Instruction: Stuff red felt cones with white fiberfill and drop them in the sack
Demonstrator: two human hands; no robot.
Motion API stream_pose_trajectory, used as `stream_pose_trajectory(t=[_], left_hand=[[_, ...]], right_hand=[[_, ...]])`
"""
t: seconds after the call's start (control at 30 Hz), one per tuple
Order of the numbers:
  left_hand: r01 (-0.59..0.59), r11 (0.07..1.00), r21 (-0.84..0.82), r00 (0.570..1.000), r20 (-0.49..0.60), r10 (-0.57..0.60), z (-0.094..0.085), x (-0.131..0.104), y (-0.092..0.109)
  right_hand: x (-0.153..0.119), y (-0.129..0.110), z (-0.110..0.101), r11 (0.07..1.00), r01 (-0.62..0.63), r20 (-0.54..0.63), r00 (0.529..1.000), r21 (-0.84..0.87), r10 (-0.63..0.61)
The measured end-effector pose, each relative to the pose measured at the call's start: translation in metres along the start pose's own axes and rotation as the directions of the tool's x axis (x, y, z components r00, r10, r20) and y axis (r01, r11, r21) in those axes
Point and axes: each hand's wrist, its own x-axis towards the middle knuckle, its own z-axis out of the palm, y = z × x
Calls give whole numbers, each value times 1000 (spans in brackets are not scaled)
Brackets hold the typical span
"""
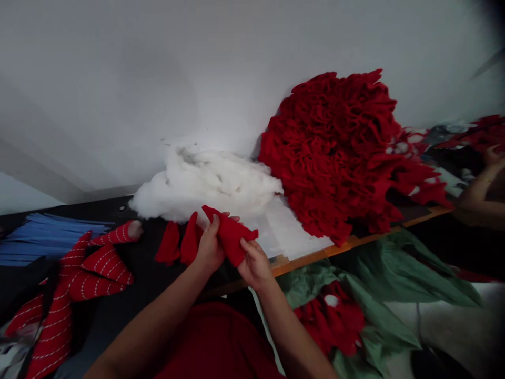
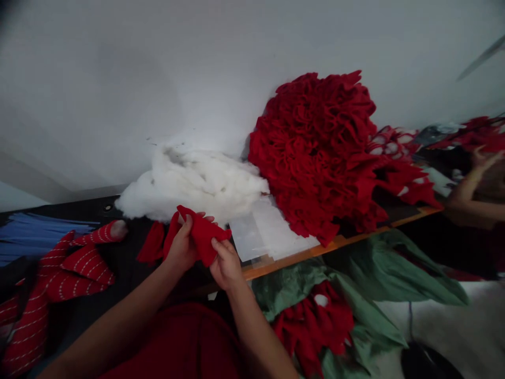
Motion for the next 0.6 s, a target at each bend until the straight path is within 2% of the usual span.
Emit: stream_pose_trajectory(t=[0.17,0.37,0.43,0.6], left_hand=[[-28,997,65,995,98,22,-4,-7,-6],[-36,988,149,992,123,17,-9,-8,-7],[-39,986,160,990,137,17,-9,-9,-7],[-54,959,280,981,194,-1,-12,-13,-10]], right_hand=[[-8,-2,4,992,-6,143,989,-125,24],[-8,4,2,988,74,50,996,-138,-68],[-9,6,1,985,90,52,995,-147,-83],[-13,3,-1,981,6,139,990,-194,22]])
